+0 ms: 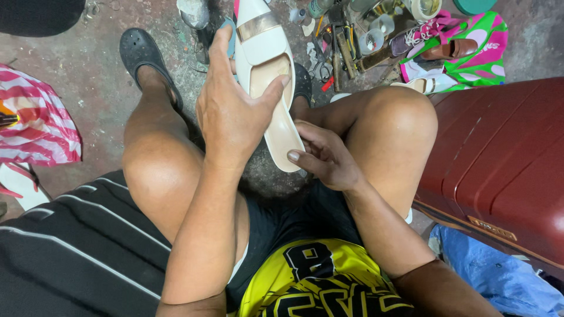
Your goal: The person trims a light blue plastic sandal sole with scissors, then applies glue to the sole and rubs it with a cloth. The person then picks up a white slip-on shoe, removes its insole, and inspects the interior.
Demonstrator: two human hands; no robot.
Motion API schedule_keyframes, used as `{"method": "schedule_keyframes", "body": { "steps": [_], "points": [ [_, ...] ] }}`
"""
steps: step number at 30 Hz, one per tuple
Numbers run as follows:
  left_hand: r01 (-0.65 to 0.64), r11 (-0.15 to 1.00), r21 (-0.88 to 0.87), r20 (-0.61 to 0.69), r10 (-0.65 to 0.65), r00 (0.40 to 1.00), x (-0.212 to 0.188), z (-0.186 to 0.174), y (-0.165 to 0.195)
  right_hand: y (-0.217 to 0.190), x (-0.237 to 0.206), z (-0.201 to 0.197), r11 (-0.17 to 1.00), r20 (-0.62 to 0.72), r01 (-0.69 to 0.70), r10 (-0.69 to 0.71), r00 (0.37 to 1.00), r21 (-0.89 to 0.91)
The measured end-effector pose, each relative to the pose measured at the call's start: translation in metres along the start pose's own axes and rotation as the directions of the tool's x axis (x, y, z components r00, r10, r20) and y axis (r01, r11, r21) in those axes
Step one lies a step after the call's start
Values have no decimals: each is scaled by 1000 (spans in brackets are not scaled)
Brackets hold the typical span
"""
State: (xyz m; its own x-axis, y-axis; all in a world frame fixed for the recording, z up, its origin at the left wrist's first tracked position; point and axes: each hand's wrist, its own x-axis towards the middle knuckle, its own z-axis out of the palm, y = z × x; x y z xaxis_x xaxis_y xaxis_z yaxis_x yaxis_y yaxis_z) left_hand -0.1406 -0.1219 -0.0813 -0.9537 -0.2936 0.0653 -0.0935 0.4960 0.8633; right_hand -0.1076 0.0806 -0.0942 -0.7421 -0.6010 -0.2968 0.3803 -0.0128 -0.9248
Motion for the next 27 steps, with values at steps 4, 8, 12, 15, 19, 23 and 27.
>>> {"method": "schedule_keyframes", "body": {
  "steps": [4, 8, 12, 15, 19, 23, 27],
  "points": [
    [-118, 992, 35, -58, 119, 991, 0, -1, -3, 2, 2, 1, 996, 13, 34, -33, 999, -78],
    [-149, 988, 48, -82, 152, 985, 1, -2, -7, 6, 3, 0, 1000, 11, 9, -9, 1000, -13],
    [-19, 999, -47, 14, 20, 1000, 0, -3, -10, 11, -1, -5, 983, -18, -20, 23, 1000, 181],
    [11, 992, -129, 42, -5, 999, -1, -4, -9, 14, -4, -8, 984, -28, -34, 39, 999, 176],
    [-73, 990, -123, 5, 74, 997, -3, -6, -3, 19, 0, -12, 945, -41, 5, 8, 999, 328],
    [-25, 991, -134, 95, 38, 995, -8, -4, 9, 20, 8, -21, 909, -193, 142, -69, 979, 392],
    [-5, 991, -133, 203, 32, 979, -16, 3, 17, 18, 5, -21, 964, -309, 185, -121, 943, 188]
  ]
}}
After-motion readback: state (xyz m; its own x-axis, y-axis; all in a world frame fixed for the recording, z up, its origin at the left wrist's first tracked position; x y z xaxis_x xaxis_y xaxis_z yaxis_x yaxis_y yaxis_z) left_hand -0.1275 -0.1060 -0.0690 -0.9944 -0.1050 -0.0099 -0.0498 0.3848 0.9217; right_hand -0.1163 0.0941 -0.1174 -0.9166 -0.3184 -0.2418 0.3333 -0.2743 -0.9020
